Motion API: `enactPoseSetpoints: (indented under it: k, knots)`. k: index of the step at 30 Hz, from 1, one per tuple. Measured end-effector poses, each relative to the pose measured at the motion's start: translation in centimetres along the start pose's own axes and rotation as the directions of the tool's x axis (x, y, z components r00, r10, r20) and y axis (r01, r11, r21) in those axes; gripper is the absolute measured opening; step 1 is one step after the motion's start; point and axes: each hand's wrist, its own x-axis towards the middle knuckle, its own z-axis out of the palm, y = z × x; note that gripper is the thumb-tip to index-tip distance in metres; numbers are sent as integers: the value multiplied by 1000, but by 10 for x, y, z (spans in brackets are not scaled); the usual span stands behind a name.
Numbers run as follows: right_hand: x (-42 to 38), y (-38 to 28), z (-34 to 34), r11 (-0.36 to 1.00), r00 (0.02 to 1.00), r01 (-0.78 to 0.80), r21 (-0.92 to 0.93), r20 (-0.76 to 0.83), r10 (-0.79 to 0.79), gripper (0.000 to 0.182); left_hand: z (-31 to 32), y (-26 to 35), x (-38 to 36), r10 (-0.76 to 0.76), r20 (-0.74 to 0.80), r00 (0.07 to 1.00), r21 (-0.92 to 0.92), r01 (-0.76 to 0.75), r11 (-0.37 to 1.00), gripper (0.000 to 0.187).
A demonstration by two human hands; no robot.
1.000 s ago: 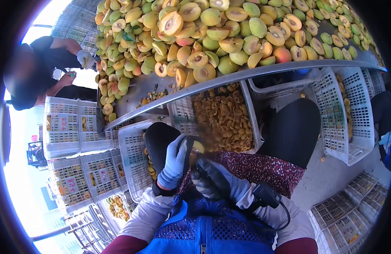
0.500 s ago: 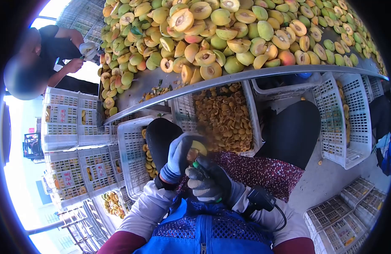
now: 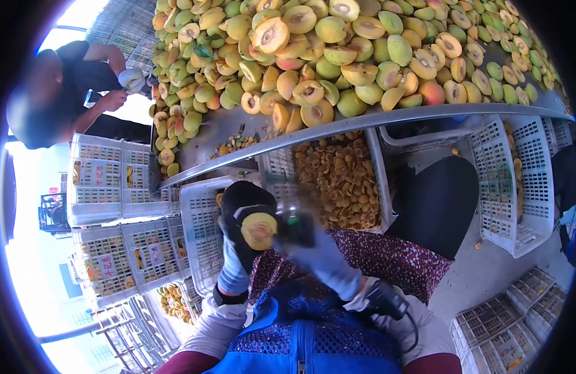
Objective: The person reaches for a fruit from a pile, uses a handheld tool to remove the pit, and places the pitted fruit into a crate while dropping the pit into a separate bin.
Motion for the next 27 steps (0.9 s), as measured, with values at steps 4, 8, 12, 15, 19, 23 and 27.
enactPoseSetpoints:
  k: [4, 8, 12, 15, 19, 23, 27]
  knots:
    - [14, -24, 0, 372, 966, 194, -908, 112, -232, 40, 19, 3, -2, 39, 39, 998, 366, -50, 929, 59]
    - [19, -16, -29, 590, 980, 33, -807, -90, -178, 19, -17, 8, -7, 0, -258, 966, 219, 58, 974, 55]
    - [3, 2, -54, 842, 977, 79, -534, -127, -172, 29, -100, 45, 5, 431, -196, 881, 791, -118, 600, 30]
    - [-11, -4, -64, 959, 980, -176, -223, -131, 149, 35, -135, 52, 24, 425, 90, 901, 967, 23, -254, 26]
    - [0, 7, -65, 989, 984, -142, -42, -119, 136, 33, -49, 77, 84, 176, -10, 984, 966, -36, 255, 25]
    - [13, 9, -69, 984, 975, -180, 0, -135, 179, 35, -15, 64, 217, 385, 226, 895, 963, -264, 48, 51]
    - [18, -9, -73, 972, 971, -225, 67, -71, 230, 39, -9, 46, 279, 168, 324, 931, 942, -301, -151, 61]
